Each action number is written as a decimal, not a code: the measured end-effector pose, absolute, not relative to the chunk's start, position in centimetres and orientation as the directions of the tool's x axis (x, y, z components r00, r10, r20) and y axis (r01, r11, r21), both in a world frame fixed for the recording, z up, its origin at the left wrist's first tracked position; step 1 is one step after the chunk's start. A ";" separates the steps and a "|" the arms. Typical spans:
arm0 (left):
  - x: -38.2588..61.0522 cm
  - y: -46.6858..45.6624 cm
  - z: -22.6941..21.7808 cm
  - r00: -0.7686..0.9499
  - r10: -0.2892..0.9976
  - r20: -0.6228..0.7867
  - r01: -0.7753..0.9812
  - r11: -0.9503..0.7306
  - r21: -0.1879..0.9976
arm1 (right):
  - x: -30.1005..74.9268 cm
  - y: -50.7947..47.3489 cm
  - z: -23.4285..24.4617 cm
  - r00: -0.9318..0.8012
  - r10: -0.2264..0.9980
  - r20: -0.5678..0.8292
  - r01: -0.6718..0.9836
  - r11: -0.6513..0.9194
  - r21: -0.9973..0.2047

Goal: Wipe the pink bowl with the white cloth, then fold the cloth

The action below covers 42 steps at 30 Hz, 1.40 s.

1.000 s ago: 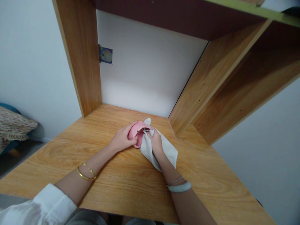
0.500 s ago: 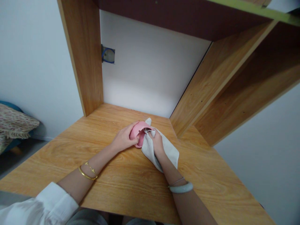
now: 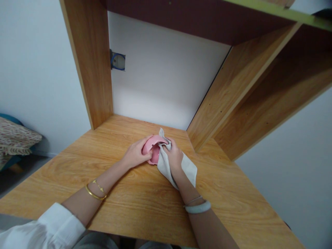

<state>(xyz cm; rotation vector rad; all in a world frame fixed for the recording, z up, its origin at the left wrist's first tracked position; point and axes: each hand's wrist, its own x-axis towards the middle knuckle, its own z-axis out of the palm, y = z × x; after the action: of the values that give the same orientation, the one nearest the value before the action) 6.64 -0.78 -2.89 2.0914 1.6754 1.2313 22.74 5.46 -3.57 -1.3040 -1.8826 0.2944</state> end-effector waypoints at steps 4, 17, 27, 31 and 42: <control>6.8 -1.0 -2.7 0.054 0.871 0.488 0.731 -0.367 0.575 | 22.8 5.6 -3.8 -0.168 0.867 0.469 0.651 0.455 -0.608; 7.4 -1.2 -2.3 -0.063 0.909 0.413 0.724 -0.243 0.645 | 21.6 6.7 -4.7 -0.093 0.948 0.303 0.224 0.316 -0.922; 6.8 -1.1 -2.3 -0.082 0.877 0.473 0.753 -0.256 0.606 | 22.1 6.8 -5.0 -0.080 0.887 0.454 0.378 0.449 -0.810; 6.6 -1.2 -2.6 -0.079 0.868 0.490 0.785 -0.248 0.567 | 22.3 6.1 -4.4 -0.091 0.885 0.457 0.503 0.437 -0.746; 6.8 -1.5 -2.0 -0.061 0.879 0.473 0.817 -0.228 0.529 | 22.3 5.7 -4.7 -0.164 0.875 0.456 0.448 0.478 -0.755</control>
<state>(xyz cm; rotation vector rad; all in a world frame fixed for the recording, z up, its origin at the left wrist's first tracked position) 6.82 -1.45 -2.04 2.0949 1.8993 1.1711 22.33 5.75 -4.71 -1.1207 -1.7896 0.5714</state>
